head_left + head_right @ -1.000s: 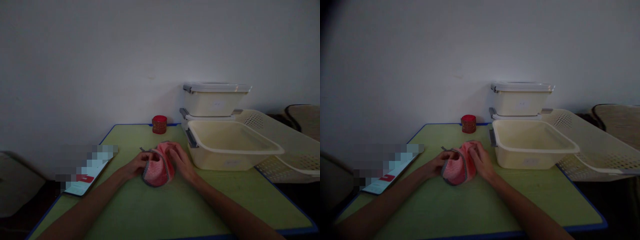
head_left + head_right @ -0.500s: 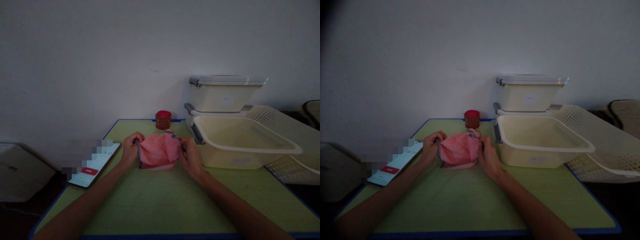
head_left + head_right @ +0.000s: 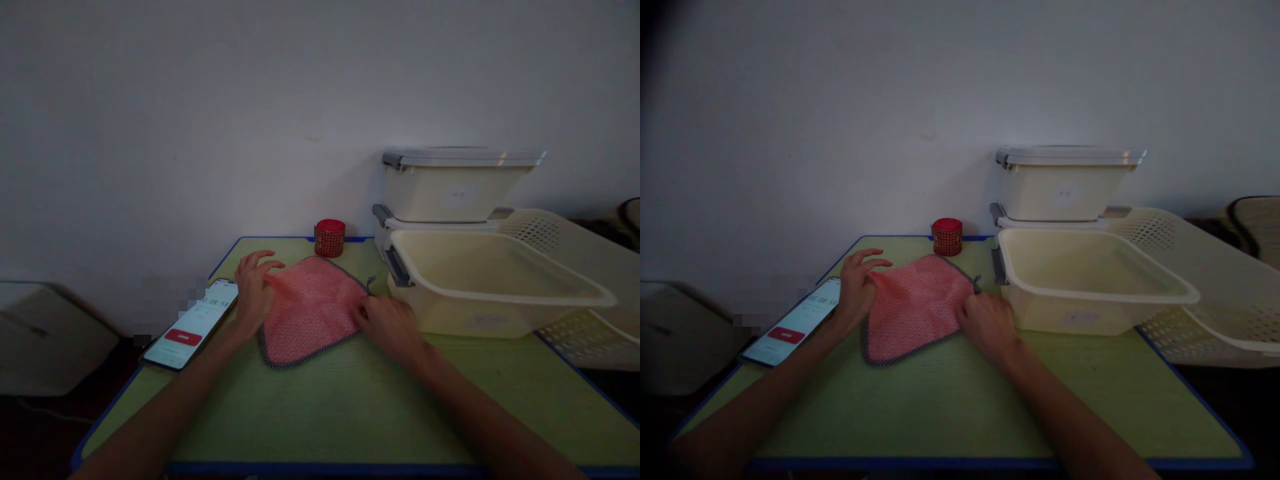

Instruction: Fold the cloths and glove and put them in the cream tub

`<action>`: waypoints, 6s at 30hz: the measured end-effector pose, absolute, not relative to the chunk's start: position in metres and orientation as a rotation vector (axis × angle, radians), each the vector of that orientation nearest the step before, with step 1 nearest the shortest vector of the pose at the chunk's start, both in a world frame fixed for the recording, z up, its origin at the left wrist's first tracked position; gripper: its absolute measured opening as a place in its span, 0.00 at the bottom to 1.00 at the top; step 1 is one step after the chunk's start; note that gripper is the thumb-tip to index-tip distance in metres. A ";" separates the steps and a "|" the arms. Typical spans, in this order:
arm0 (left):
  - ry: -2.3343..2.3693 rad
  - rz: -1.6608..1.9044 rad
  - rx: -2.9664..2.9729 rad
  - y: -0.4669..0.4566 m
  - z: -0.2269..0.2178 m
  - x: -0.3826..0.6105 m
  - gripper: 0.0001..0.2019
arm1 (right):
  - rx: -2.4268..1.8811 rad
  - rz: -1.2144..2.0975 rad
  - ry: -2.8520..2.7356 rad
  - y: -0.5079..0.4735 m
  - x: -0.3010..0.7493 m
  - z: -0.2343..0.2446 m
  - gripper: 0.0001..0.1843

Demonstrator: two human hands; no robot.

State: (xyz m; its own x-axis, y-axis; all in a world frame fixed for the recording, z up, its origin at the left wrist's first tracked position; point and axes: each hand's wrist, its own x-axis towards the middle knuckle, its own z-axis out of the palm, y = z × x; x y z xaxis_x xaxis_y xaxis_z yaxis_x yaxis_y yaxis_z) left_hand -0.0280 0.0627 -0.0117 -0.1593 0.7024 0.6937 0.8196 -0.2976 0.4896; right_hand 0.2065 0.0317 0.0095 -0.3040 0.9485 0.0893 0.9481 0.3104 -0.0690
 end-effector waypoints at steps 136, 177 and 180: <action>-1.842 -0.425 -2.534 0.042 -0.026 -0.024 0.09 | -1.792 -0.508 -2.542 0.025 0.210 -0.006 0.14; -2.171 -0.939 -2.509 0.051 -0.017 -0.035 0.12 | -1.715 -0.125 -2.395 0.034 0.216 -0.014 0.07; -2.173 -0.821 -2.460 0.051 -0.016 -0.037 0.14 | -1.733 -0.195 -2.426 0.034 0.216 -0.012 0.09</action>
State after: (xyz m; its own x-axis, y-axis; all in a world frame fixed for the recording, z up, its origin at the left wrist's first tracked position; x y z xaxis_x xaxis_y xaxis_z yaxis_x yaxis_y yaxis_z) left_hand -0.0367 0.0515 -0.0158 0.0711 0.9784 0.1941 0.8624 -0.1581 0.4810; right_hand 0.2157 0.0337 -0.0121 -0.3194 0.9264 0.1996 0.9463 0.3228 0.0164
